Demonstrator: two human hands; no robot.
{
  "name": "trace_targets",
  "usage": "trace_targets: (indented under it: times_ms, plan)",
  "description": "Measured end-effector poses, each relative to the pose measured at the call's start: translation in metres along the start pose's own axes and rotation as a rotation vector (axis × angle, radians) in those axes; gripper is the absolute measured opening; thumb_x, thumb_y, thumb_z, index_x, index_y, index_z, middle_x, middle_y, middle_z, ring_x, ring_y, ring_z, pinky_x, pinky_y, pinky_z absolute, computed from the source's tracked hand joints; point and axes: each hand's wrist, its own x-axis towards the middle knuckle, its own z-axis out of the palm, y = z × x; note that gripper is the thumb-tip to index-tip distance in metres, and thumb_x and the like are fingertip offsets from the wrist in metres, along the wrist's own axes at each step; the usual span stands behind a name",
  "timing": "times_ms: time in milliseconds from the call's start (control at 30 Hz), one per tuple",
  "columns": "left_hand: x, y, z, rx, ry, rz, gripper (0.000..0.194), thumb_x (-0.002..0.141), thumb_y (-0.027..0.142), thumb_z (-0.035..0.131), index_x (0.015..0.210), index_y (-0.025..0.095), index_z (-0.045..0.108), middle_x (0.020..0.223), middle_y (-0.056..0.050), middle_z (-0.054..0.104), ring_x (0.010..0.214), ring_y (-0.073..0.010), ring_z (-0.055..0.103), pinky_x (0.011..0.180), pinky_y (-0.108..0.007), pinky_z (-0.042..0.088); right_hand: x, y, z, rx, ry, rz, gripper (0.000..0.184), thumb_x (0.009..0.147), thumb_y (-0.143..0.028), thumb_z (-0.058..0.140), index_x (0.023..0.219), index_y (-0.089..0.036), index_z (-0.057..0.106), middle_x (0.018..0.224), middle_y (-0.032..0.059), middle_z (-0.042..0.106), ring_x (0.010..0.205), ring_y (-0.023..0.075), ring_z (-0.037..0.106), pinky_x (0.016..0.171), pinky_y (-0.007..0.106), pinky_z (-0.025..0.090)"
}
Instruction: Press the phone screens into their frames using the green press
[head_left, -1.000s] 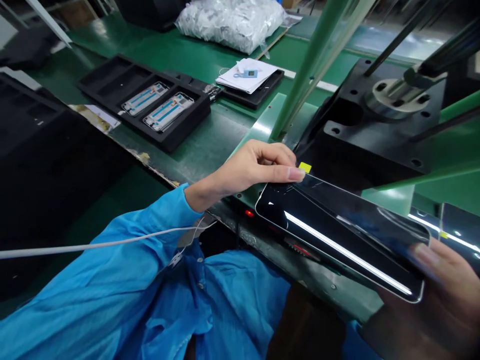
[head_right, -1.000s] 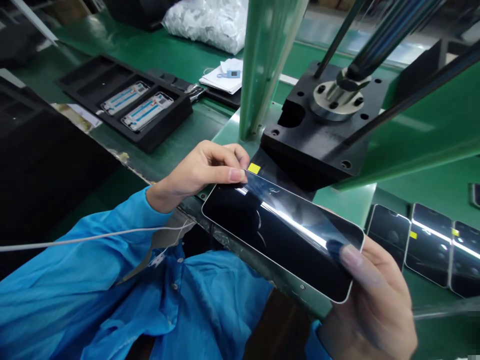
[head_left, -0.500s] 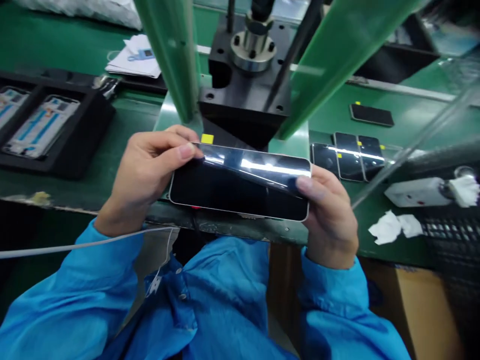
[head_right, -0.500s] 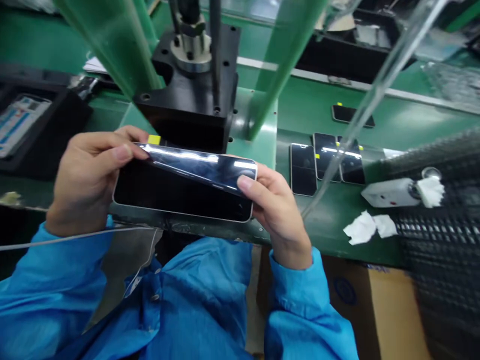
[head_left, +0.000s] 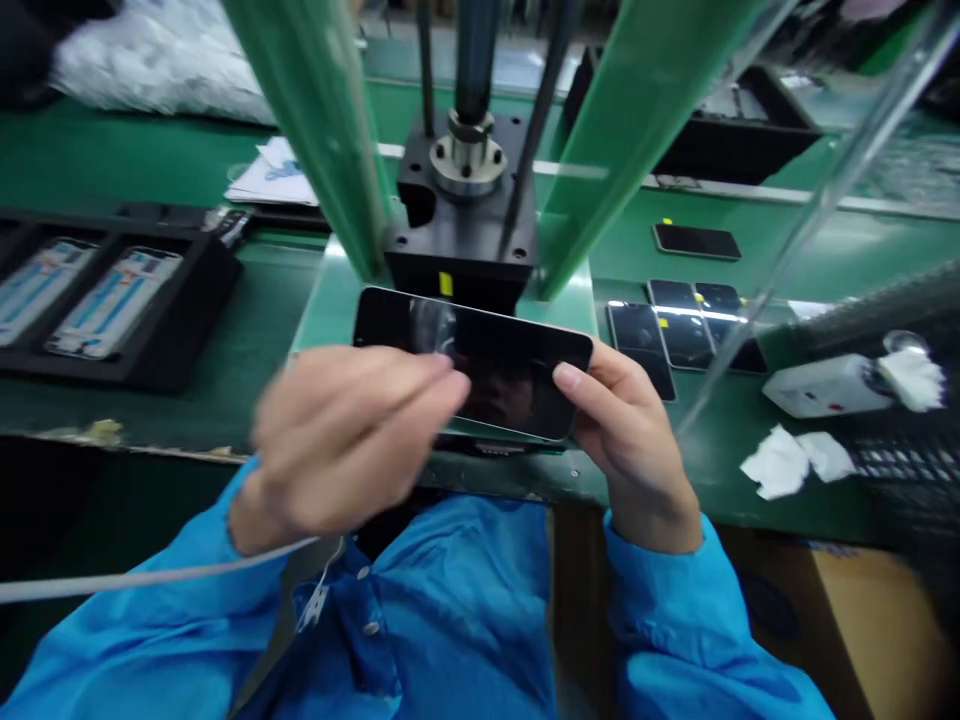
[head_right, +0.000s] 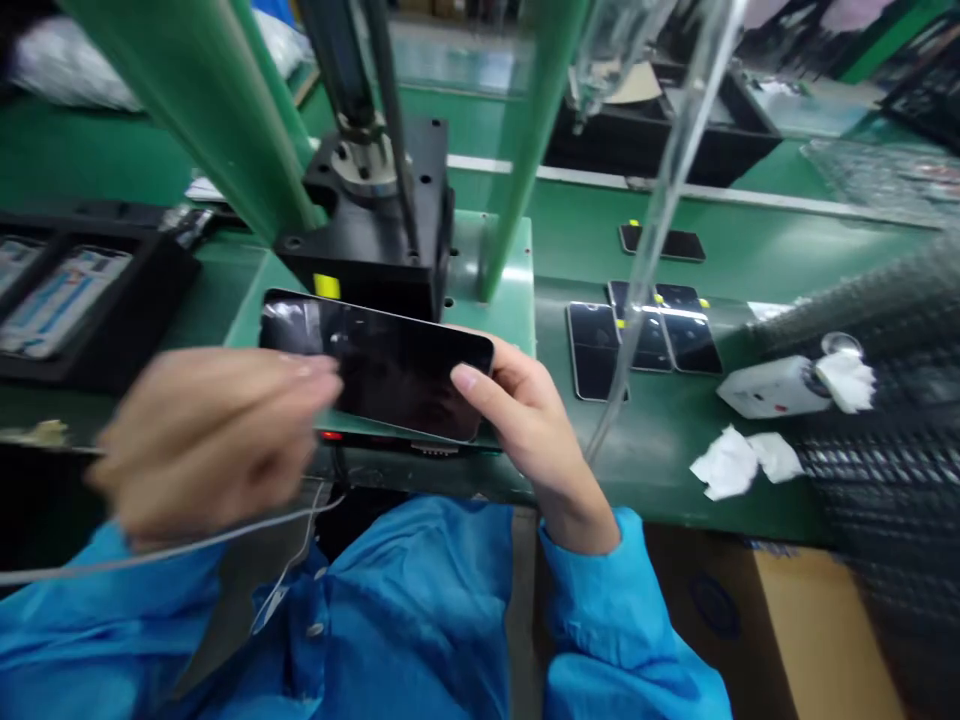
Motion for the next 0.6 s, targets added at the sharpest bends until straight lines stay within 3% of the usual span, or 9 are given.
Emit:
trace_targets:
  times_ms: [67, 133, 267, 367, 467, 600]
  plan:
    - [0.006, 0.014, 0.010, 0.003, -0.090, 0.087, 0.027, 0.089, 0.013, 0.063, 0.116, 0.011, 0.069, 0.117, -0.009, 0.075, 0.104, -0.0230, 0.072, 0.085, -0.038, 0.059, 0.000, 0.000, 0.001, 0.010, 0.004, -0.001, 0.015, 0.093, -0.037, 0.072, 0.102, -0.025, 0.074, 0.101, 0.0022, 0.072, 0.096, 0.0210, 0.068, 0.091, 0.036, 0.057]
    - [0.008, 0.022, 0.019, 0.022, -0.138, 0.106, 0.029, 0.095, 0.024, 0.060, 0.119, 0.010, 0.068, 0.119, -0.010, 0.074, 0.108, -0.0237, 0.070, 0.090, -0.039, 0.058, 0.000, 0.000, 0.001, 0.025, 0.014, -0.002, 0.016, 0.092, -0.036, 0.073, 0.103, -0.025, 0.074, 0.101, 0.0026, 0.072, 0.095, 0.0220, 0.069, 0.089, 0.037, 0.058]
    - [0.007, 0.029, 0.024, 0.066, -0.149, 0.116, 0.052, 0.100, 0.060, 0.046, 0.117, 0.017, 0.070, 0.121, -0.009, 0.074, 0.114, -0.0236, 0.068, 0.097, -0.040, 0.053, 0.000, -0.002, 0.003, 0.029, 0.022, 0.052, 0.021, 0.090, -0.039, 0.074, 0.107, -0.027, 0.074, 0.100, 0.0036, 0.073, 0.090, 0.0239, 0.070, 0.080, 0.038, 0.060]
    - [0.003, 0.025, 0.019, 0.049, -0.129, 0.108, 0.054, 0.096, 0.062, 0.053, 0.117, 0.015, 0.070, 0.119, -0.010, 0.074, 0.113, -0.0245, 0.068, 0.102, -0.042, 0.049, -0.001, -0.003, 0.003, 0.029, 0.043, 0.076, 0.020, 0.088, -0.039, 0.075, 0.103, -0.026, 0.074, 0.100, 0.0050, 0.073, 0.089, 0.0249, 0.070, 0.081, 0.040, 0.061]
    - [-0.005, 0.012, 0.012, -0.014, -0.073, -0.039, 0.051, 0.093, 0.056, 0.063, 0.124, 0.016, 0.067, 0.118, -0.010, 0.074, 0.112, -0.0279, 0.069, 0.105, -0.045, 0.047, -0.001, -0.003, 0.005, 0.049, 0.066, 0.084, 0.024, 0.087, -0.039, 0.076, 0.106, -0.025, 0.074, 0.100, 0.0053, 0.073, 0.089, 0.0242, 0.069, 0.082, 0.041, 0.061]
    - [-0.020, -0.009, 0.008, -0.119, 0.051, -0.381, 0.037, 0.091, 0.031, 0.069, 0.128, 0.025, 0.066, 0.125, -0.006, 0.071, 0.117, -0.0284, 0.067, 0.103, -0.045, 0.053, 0.000, -0.003, 0.007, 0.045, 0.044, 0.041, 0.022, 0.085, -0.041, 0.077, 0.100, -0.025, 0.073, 0.098, 0.0036, 0.070, 0.094, 0.0227, 0.067, 0.085, 0.038, 0.058]
